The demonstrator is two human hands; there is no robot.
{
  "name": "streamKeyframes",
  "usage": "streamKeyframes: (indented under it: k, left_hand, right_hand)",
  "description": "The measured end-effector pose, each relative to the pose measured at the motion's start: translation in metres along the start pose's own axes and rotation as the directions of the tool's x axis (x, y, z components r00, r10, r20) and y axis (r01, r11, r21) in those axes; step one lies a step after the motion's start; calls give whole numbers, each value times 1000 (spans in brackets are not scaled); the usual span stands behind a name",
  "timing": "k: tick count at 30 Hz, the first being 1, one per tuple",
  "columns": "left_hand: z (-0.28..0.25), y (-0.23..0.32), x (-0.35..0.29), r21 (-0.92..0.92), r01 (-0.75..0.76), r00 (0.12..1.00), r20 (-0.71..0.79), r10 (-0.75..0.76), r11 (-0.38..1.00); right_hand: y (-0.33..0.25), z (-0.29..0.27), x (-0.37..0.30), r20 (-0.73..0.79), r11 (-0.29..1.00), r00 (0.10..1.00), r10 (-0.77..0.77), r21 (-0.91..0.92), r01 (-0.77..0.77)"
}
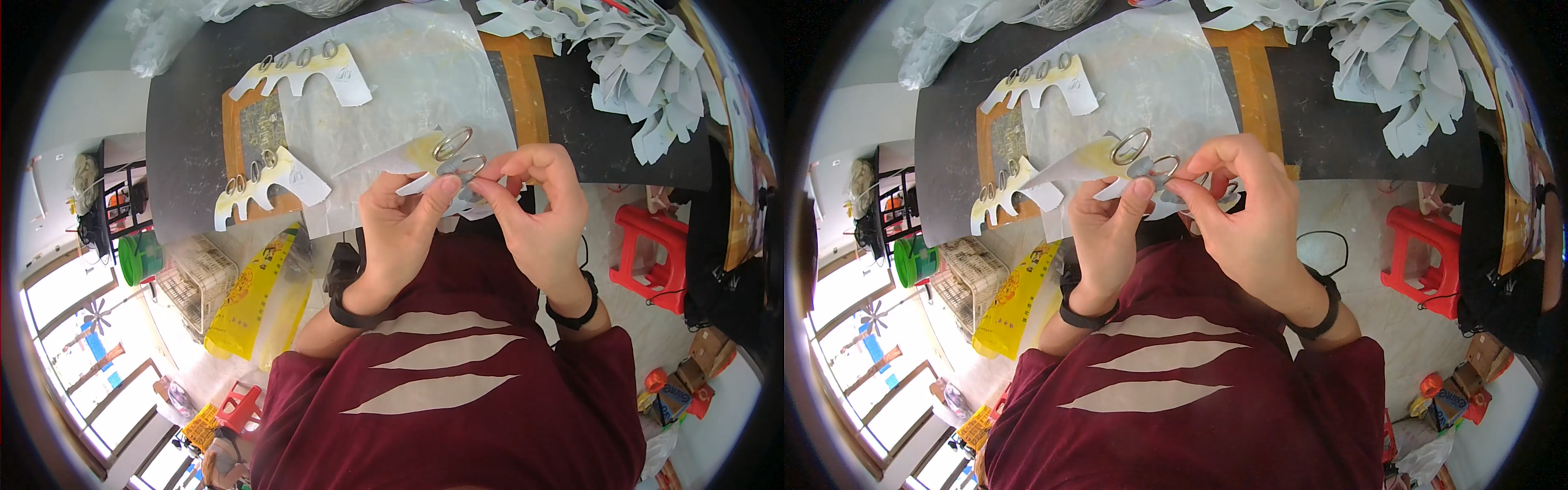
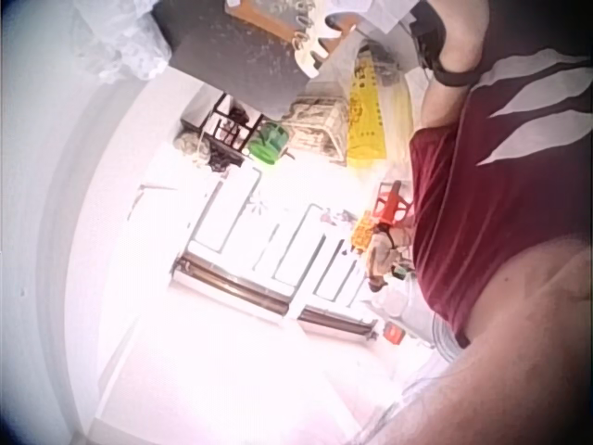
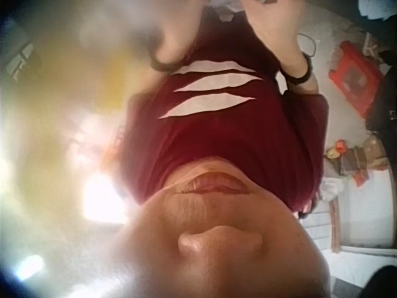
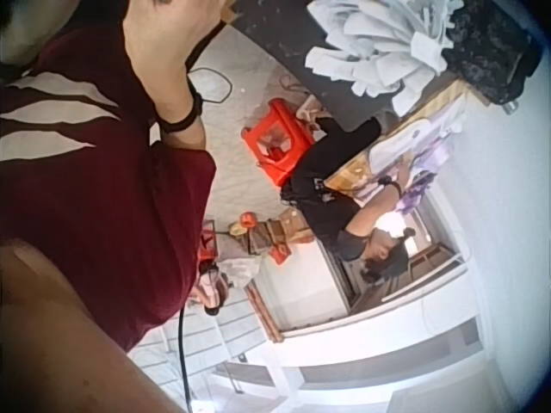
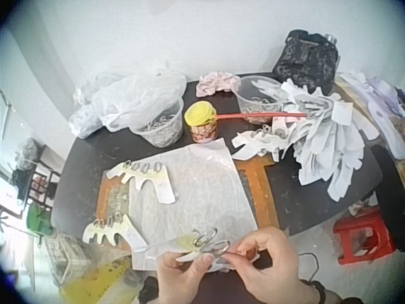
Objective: Inserting and positioning metal eyelet rings into holes of a pre-cut shoe upper pattern.
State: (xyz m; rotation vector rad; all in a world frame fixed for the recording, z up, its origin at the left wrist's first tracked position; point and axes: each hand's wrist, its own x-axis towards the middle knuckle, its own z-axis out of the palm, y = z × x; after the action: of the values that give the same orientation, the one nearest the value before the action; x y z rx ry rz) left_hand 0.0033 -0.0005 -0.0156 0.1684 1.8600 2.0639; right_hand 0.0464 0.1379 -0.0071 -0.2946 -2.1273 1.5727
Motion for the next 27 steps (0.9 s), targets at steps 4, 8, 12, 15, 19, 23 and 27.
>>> streamKeyframes:
  k: [4,8,12,15,19,23,27]
  left_hand:
    - [0,-5,0,-100,-63,998,9,64,993]
    - [4,0,0,-138,-18,998,54,25,990]
    - [-4,-5,3,-112,68,994,90,-58,991]
    - [-3,-4,7,-125,93,991,108,-80,988]
    - [2,-5,8,-208,2,994,109,21,978]
    - [0,5,9,-237,102,985,158,-66,966]
    - [0,5,7,-204,92,990,124,-67,975]
  right_hand:
    - [0,-1,0,56,990,997,49,132,-57]
    - [3,-7,4,154,963,983,99,235,-134]
    - [3,-12,10,260,929,941,215,241,-279]
    - [11,-12,15,263,961,952,160,178,-211]
    - [15,-16,19,413,966,903,116,165,-199]
    - [14,-16,20,386,928,917,99,296,-224]
    - [10,-16,18,371,856,909,187,393,-336]
